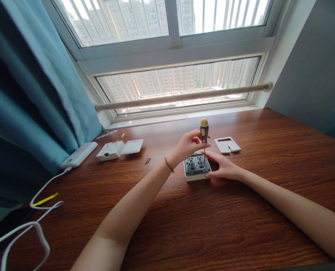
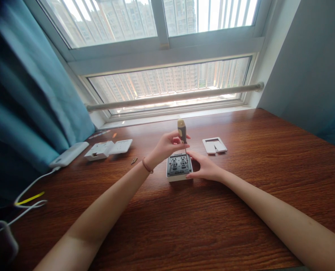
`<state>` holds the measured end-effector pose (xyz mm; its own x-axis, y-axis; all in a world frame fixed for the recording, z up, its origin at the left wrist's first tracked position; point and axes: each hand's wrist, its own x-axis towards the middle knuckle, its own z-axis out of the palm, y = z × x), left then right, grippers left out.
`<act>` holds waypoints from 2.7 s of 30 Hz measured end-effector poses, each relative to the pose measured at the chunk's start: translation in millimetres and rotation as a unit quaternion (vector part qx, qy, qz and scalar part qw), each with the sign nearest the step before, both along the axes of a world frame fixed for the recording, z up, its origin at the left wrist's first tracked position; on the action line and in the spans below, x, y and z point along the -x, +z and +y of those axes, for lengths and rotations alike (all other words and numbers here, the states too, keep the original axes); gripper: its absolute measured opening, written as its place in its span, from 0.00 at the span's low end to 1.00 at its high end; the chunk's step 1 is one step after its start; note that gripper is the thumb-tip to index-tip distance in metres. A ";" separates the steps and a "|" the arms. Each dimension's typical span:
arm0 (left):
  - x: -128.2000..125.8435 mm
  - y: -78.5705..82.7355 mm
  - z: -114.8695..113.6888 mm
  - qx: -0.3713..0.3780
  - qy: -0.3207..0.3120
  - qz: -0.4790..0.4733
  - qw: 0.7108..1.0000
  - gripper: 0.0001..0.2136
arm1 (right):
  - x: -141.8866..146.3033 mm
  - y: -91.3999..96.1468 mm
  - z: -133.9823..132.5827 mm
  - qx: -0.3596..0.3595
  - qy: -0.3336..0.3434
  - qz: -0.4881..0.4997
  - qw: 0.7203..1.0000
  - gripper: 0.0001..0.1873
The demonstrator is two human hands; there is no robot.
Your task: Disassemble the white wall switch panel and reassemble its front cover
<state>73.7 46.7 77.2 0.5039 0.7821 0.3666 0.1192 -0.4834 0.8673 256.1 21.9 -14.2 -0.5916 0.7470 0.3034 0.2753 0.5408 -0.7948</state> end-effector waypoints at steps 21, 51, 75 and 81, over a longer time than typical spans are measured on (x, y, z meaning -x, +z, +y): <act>5.3 3.4 -0.5 0.061 -0.031 -0.024 0.997 0.12 | 1.7 3.9 -0.9 0.002 0.003 -0.004 1.000 0.46; 3.9 9.6 -5.9 0.102 -0.026 -0.005 0.994 0.12 | 0.5 3.2 -1.3 -0.001 0.003 -0.002 1.000 0.46; 3.9 10.2 -2.1 0.110 -0.023 -0.054 0.992 0.11 | -0.9 0.3 -0.4 0.013 -0.003 0.002 1.000 0.47; 2.5 10.1 -4.9 0.119 0.020 -0.057 0.991 0.13 | -1.6 -0.3 -0.9 0.004 -0.009 -0.004 1.000 0.47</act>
<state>71.2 41.7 87.4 0.4365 0.8720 0.2217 0.0293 -0.2600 0.9652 257.7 21.0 -14.5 -0.5798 0.7604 0.2925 0.2914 0.5289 -0.7971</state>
